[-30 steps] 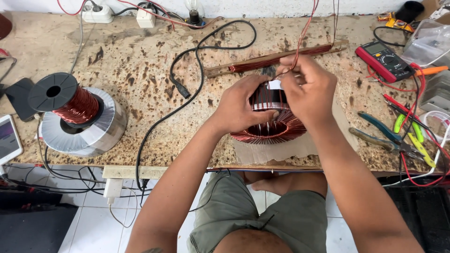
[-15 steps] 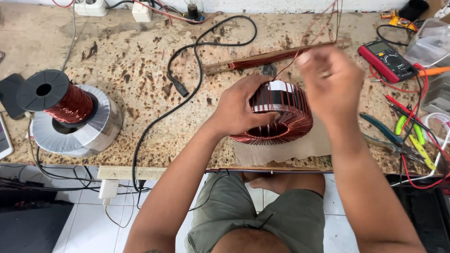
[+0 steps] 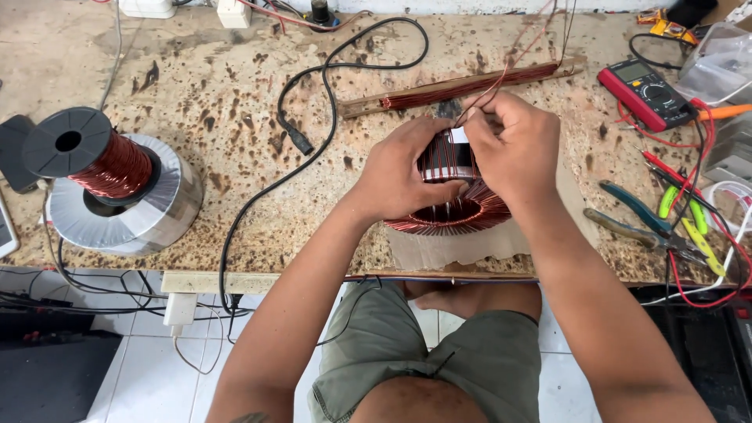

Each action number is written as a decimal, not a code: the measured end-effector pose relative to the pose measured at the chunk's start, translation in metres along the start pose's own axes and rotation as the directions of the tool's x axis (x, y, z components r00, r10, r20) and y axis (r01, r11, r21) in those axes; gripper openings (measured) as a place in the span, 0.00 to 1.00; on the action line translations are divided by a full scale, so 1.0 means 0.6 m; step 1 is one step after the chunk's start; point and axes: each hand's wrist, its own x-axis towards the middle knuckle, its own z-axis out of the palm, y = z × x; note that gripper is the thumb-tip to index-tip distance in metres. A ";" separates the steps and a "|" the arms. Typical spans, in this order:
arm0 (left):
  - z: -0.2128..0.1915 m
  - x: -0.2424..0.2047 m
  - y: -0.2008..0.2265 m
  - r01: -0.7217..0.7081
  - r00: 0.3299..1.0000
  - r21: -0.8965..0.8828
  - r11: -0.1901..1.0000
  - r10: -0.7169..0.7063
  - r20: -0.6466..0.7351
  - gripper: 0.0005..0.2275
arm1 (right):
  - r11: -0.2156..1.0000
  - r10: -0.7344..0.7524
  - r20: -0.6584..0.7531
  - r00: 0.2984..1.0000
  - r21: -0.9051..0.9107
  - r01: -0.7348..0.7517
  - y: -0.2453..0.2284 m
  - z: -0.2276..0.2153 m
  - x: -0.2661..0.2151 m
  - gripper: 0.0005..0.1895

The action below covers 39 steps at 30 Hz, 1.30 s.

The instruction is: The person winds copper wire around a toroidal core, carefully arranging the coils by hand. They pull the wire from a spool, wrap it around the core, and adjust the tension to ensure neat winding.

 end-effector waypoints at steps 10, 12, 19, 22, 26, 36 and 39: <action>0.002 -0.029 0.020 -0.093 0.994 0.126 0.988 0.099 -0.040 0.33 | 0.703 0.398 0.374 0.838 0.462 -0.540 -0.008 -0.026 0.035 0.14; 0.010 -0.041 0.030 -0.067 0.996 0.153 0.986 0.075 -0.047 0.33 | 0.844 0.382 0.224 0.897 0.311 -0.437 -0.043 -0.032 0.000 0.08; 0.025 -0.071 0.064 -0.066 0.995 0.254 0.965 0.083 -0.056 0.35 | 0.999 0.013 -0.165 0.986 -0.030 -0.018 -0.048 -0.031 -0.095 0.06; 0.023 -0.081 0.084 -0.107 0.993 0.247 0.963 0.118 -0.030 0.33 | 0.980 0.076 -0.145 0.987 -0.171 -0.100 -0.079 -0.035 -0.111 0.07; 0.029 -0.098 0.099 -0.152 0.986 0.242 0.958 0.164 -0.029 0.31 | 0.981 0.129 -0.133 0.983 -0.128 -0.146 -0.102 -0.046 -0.113 0.04; 0.057 -0.136 0.094 -0.229 0.967 0.301 0.926 0.251 -0.036 0.48 | 0.923 0.335 -0.136 0.932 0.243 -0.297 -0.097 -0.052 -0.149 0.06; 0.053 -0.135 0.102 -0.254 0.959 0.282 0.925 0.280 -0.054 0.45 | 0.866 0.386 -0.150 0.910 0.399 -0.301 -0.088 -0.051 -0.159 0.06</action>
